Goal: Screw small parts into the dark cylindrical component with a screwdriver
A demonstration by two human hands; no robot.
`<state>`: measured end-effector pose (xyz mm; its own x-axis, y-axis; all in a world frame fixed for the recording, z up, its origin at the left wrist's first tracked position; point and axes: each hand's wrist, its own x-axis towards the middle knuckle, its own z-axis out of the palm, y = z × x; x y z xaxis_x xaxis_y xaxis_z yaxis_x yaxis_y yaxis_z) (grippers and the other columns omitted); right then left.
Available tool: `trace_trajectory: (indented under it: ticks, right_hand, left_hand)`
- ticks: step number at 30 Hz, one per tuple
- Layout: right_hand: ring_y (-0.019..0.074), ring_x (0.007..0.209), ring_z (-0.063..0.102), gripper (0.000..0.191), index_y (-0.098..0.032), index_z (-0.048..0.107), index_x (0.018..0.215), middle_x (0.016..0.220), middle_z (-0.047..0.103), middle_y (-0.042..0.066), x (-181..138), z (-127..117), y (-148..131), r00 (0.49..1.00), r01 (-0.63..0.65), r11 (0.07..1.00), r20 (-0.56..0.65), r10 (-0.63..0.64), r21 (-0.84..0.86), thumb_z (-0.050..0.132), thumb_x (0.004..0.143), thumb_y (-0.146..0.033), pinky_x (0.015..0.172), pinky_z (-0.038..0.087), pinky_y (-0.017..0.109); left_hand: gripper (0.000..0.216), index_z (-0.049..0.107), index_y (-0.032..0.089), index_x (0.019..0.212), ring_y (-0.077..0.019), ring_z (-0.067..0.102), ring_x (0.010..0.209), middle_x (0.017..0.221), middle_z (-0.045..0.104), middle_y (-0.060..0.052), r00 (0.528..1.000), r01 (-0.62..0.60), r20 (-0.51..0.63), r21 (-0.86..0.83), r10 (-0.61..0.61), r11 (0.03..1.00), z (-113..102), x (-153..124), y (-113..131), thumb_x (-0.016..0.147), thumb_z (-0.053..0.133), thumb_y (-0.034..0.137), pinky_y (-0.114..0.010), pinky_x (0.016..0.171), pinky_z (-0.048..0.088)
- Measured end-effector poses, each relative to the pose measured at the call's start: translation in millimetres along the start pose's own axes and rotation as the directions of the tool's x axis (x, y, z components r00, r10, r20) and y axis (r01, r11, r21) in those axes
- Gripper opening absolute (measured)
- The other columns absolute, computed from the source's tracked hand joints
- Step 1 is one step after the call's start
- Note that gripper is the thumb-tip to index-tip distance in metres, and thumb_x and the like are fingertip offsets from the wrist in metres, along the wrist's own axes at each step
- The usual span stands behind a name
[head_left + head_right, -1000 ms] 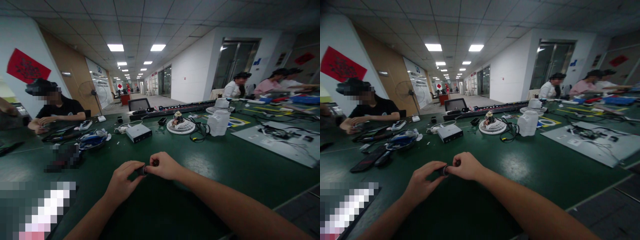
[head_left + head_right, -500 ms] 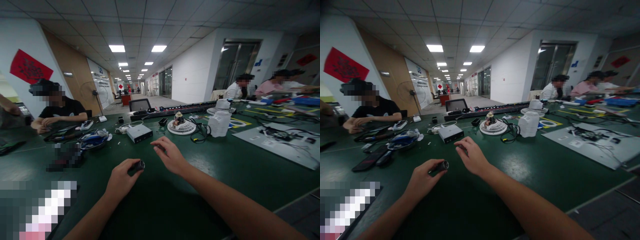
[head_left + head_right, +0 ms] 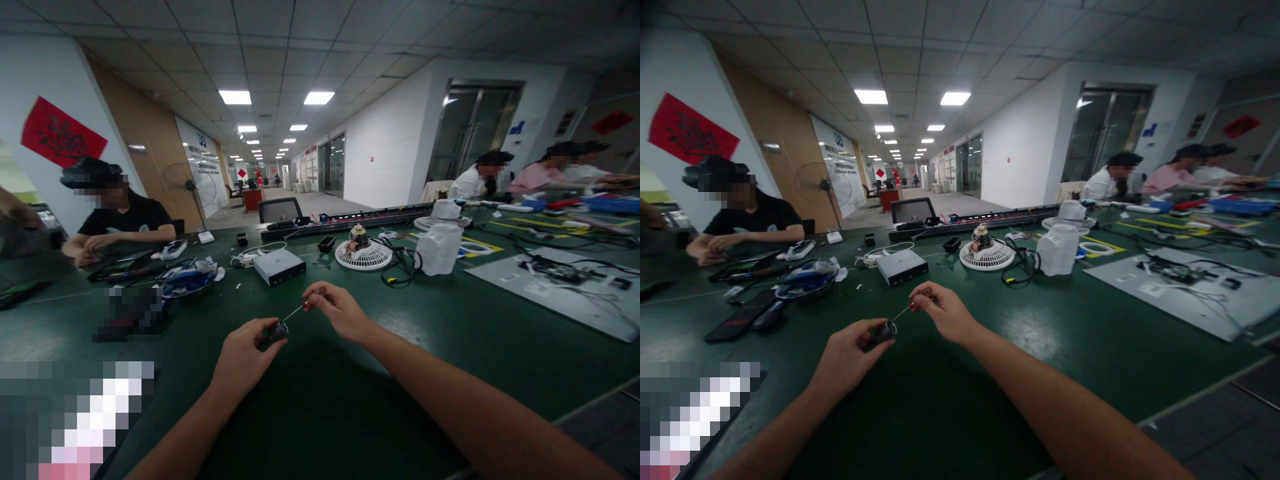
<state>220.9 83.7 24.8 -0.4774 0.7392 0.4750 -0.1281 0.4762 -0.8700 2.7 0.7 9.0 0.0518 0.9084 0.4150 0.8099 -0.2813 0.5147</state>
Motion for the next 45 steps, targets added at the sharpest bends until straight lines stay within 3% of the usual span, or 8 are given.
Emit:
trace_trajectory:
  ticks: [12, 21, 26, 30, 34, 38, 41, 45]
  right_hand:
    - [0.0164, 0.075, 0.065, 0.028, -0.017, 0.061, 0.092, 0.077, 0.067, 0.002, 2, -3, 2, 0.998, -0.04, 0.999, 0.039, 0.04, -0.006, 0.057, 0.092, -0.045, 0.074, 0.049, 0.032]
    - [0.0158, 0.072, 0.064, 0.026, -0.017, 0.06, 0.089, 0.076, 0.065, 0.003, -2, -6, -5, 0.999, 0.026, 0.985, -0.024, -0.03, -0.173, 0.051, 0.096, -0.041, 0.07, 0.049, 0.03]
    - [0.0169, 0.074, 0.06, 0.019, -0.018, 0.059, 0.085, 0.078, 0.063, 0.004, -8, -6, -17, 0.972, 0.136, 0.805, -0.079, -0.221, -0.577, 0.049, 0.096, -0.029, 0.072, 0.045, 0.03]
    - [0.0189, 0.086, 0.057, 0.015, -0.017, 0.056, 0.088, 0.091, 0.06, 0.008, -9, -6, -23, 0.926, 0.264, 0.693, -0.023, -0.376, -0.671, 0.045, 0.096, -0.022, 0.08, 0.045, 0.032]
    - [0.0202, 0.091, 0.058, 0.016, -0.018, 0.06, 0.102, 0.095, 0.064, 0.008, -6, -6, -23, 0.968, 0.245, 0.563, 0.168, -0.186, -0.789, 0.045, 0.095, -0.016, 0.083, 0.044, 0.034]
    - [0.0232, 0.081, 0.061, 0.024, -0.019, 0.067, 0.092, 0.082, 0.067, 0.007, -5, -14, -18, 0.961, 0.069, 0.41, 0.171, 0.218, -0.91, 0.062, 0.088, -0.042, 0.07, 0.044, 0.033]
    - [0.0217, 0.071, 0.063, 0.028, -0.02, 0.07, 0.086, 0.078, 0.069, 0.007, -6, -21, -13, 0.897, 0.004, 0.432, 0.194, 0.398, -0.902, 0.074, 0.077, -0.046, 0.059, 0.041, 0.029]
    - [0.0181, 0.064, 0.063, 0.025, -0.02, 0.07, 0.079, 0.074, 0.07, 0.003, -5, -20, -9, 0.897, -0.019, 0.591, 0.248, 0.367, -0.807, 0.084, 0.067, -0.036, 0.053, 0.038, 0.026]
  left_hand:
    - [0.034, 0.069, 0.024, 0.112, -0.0186, 0.067, 0.072, 0.098, 0.073, -0.003, 0.998, -0.061, -0.028, 0.039, 0.062, 0.997, -1, -1, -1, 0.08, 0.071, 0.034, -0.032, 0.065, 0.055]
    - [0.035, 0.069, 0.024, 0.114, -0.0219, 0.069, 0.086, 0.106, 0.073, -0.004, 1.0, -0.025, 0.001, 0.044, 0.025, 0.999, -1, -1, 3, 0.081, 0.068, 0.036, -0.037, 0.079, 0.057]
    - [0.035, 0.069, 0.025, 0.113, -0.0223, 0.07, 0.086, 0.104, 0.074, -0.004, 0.999, -0.004, -0.036, 0.07, 0.007, 0.998, 1, 0, 0, 0.081, 0.068, 0.037, -0.037, 0.081, 0.057]
    - [0.035, 0.069, 0.025, 0.113, -0.0216, 0.07, 0.086, 0.104, 0.074, -0.003, 0.998, -0.002, -0.055, 0.078, 0.006, 0.997, 1, 0, -2, 0.081, 0.068, 0.038, -0.036, 0.08, 0.056]
    - [0.034, 0.069, 0.024, 0.113, -0.0217, 0.07, 0.087, 0.104, 0.073, -0.004, 1.0, -0.001, -0.028, 0.085, 0.003, 0.996, 0, 0, -2, 0.081, 0.068, 0.037, -0.036, 0.08, 0.056]
    - [0.036, 0.068, 0.025, 0.115, -0.0227, 0.069, 0.09, 0.106, 0.073, -0.004, 1.0, 0.007, -0.003, 0.106, -0.007, 0.994, 0, 0, -1, 0.081, 0.068, 0.037, -0.038, 0.083, 0.056]
    - [0.036, 0.068, 0.025, 0.115, -0.0234, 0.069, 0.089, 0.106, 0.073, -0.004, 1.0, 0.0, 0.007, 0.111, -0.001, 0.994, 0, 0, 0, 0.082, 0.067, 0.038, -0.039, 0.082, 0.056]
    - [0.035, 0.069, 0.024, 0.114, -0.0239, 0.069, 0.091, 0.106, 0.073, -0.005, 0.998, -0.048, 0.033, 0.094, 0.045, 0.994, -1, -1, 2, 0.082, 0.067, 0.037, -0.04, 0.083, 0.056]
